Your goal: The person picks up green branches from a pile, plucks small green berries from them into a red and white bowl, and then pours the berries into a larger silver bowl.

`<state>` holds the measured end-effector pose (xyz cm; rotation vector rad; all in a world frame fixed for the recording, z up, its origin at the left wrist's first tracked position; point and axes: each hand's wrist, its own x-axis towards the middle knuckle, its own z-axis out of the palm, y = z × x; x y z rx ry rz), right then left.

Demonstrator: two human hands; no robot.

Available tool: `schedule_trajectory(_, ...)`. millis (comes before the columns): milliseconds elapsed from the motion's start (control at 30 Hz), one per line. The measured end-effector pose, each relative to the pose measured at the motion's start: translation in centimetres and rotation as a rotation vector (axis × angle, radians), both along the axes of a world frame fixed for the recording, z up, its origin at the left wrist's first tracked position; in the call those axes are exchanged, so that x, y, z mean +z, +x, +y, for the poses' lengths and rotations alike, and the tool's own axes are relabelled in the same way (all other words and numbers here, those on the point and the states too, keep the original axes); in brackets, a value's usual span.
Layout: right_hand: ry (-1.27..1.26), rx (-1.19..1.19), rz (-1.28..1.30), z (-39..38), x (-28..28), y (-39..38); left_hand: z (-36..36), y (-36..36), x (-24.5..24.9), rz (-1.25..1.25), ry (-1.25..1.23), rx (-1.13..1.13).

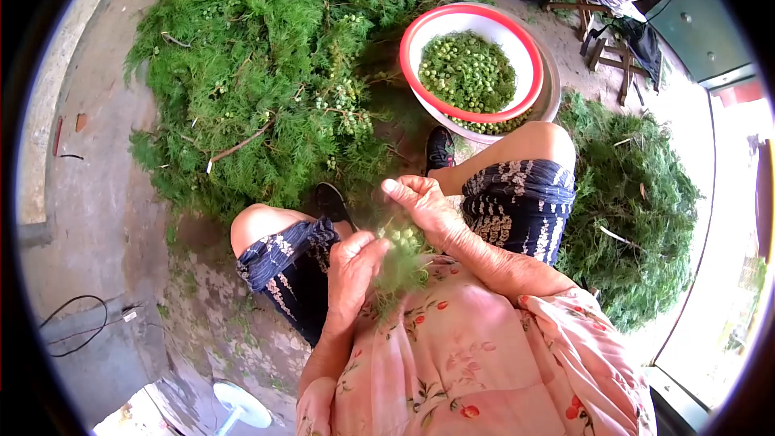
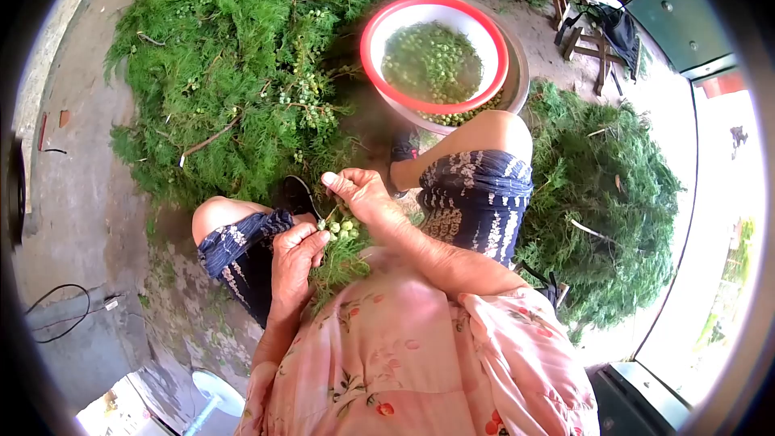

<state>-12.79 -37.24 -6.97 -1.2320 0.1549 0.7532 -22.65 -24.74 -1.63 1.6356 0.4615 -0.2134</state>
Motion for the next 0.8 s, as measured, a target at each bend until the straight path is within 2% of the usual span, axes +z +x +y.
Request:
schedule_trajectory(167,-0.136,-0.036,-0.074,0.1,0.7,0.0,-0.8,-0.2,0.1,-0.042,0.052,-0.065)
schedule_trajectory(200,-0.24,-0.061,-0.106,0.3,0.6,0.1,-1.0,-0.2,0.3,-0.056,0.076,-0.082)
schedule_trajectory(333,-0.472,-0.047,-0.385,0.6,-1.0,0.9,-1.8,0.1,0.6,-0.05,0.154,-0.081)
schedule_trajectory(400,-0.524,-0.025,-0.46,0.6,-1.1,1.6,-1.9,0.2,0.5,-0.021,0.087,-0.047)
schedule_trajectory(500,-0.54,-0.018,-0.395,0.7,-0.4,2.2,-2.2,0.3,0.3,0.014,0.058,-0.008)
schedule_trajectory(600,-0.674,-0.11,-0.668,1.0,-3.1,2.4,-2.4,0.5,0.0,0.021,0.079,-0.024)
schedule_trajectory(700,-0.723,-0.27,-0.514,-1.4,-4.3,5.5,-2.0,-0.7,-0.2,-0.023,0.054,-0.033)
schedule_trajectory(767,-0.593,-0.353,-0.334,-3.0,-5.2,6.9,-2.2,-0.5,1.3,0.0,-0.119,0.098)
schedule_trajectory(800,-0.352,-0.439,-0.029,-3.1,-3.4,7.3,-1.9,-0.6,0.6,0.004,-0.112,0.102)
